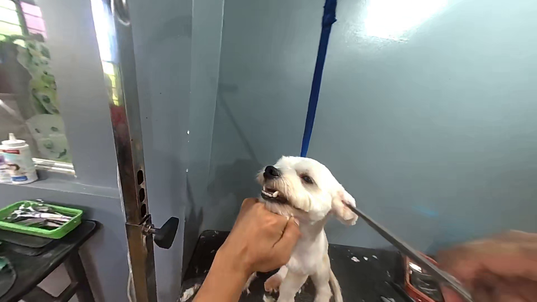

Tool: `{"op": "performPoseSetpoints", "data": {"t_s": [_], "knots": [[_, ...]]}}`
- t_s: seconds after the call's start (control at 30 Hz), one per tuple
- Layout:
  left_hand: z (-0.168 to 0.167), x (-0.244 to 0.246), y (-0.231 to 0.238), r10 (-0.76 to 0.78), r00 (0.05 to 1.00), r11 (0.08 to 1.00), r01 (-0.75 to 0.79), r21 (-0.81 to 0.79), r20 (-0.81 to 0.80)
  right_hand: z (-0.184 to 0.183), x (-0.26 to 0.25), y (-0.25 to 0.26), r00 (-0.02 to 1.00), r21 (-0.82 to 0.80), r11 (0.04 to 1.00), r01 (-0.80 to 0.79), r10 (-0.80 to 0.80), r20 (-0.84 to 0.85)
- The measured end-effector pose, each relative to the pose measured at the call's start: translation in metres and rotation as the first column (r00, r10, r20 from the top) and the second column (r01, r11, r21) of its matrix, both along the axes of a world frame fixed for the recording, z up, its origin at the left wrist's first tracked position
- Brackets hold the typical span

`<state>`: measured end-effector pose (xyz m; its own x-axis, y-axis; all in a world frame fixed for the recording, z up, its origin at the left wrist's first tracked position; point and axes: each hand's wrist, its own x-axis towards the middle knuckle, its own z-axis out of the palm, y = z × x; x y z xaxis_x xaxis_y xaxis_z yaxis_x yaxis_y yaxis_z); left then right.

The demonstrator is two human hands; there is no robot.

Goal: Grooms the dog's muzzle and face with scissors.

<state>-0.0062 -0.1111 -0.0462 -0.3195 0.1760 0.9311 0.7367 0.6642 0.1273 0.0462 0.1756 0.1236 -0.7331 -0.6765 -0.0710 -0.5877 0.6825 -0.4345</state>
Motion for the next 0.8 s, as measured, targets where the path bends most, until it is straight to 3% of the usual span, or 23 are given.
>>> {"op": "performPoseSetpoints", "data": {"t_s": [0.23, 0.4, 0.6, 0.8], "knots": [[0.005, -0.001, 0.015, -0.028, 0.999, 1.000, 0.028, 0.000, -0.043, 0.015, -0.031, -0.012, 0.980, -0.033, 0.984, -0.173, 0.175, 0.094], [0.007, -0.003, 0.014, -0.019, 0.999, 1.000, 0.020, 0.003, -0.029, 0.025, -0.042, -0.007, 0.930, -0.042, 0.993, -0.115, 0.122, 0.345], [0.006, -0.001, 0.011, -0.032, 0.998, 0.999, 0.033, 0.021, -0.060, 0.019, -0.048, 0.000, 0.879, -0.201, 0.961, -0.192, 0.259, 0.400], [0.009, -0.001, 0.013, -0.027, 0.997, 0.999, 0.028, 0.021, -0.070, 0.023, -0.042, -0.007, 0.895, -0.173, 0.977, -0.123, 0.184, 0.407]]}}
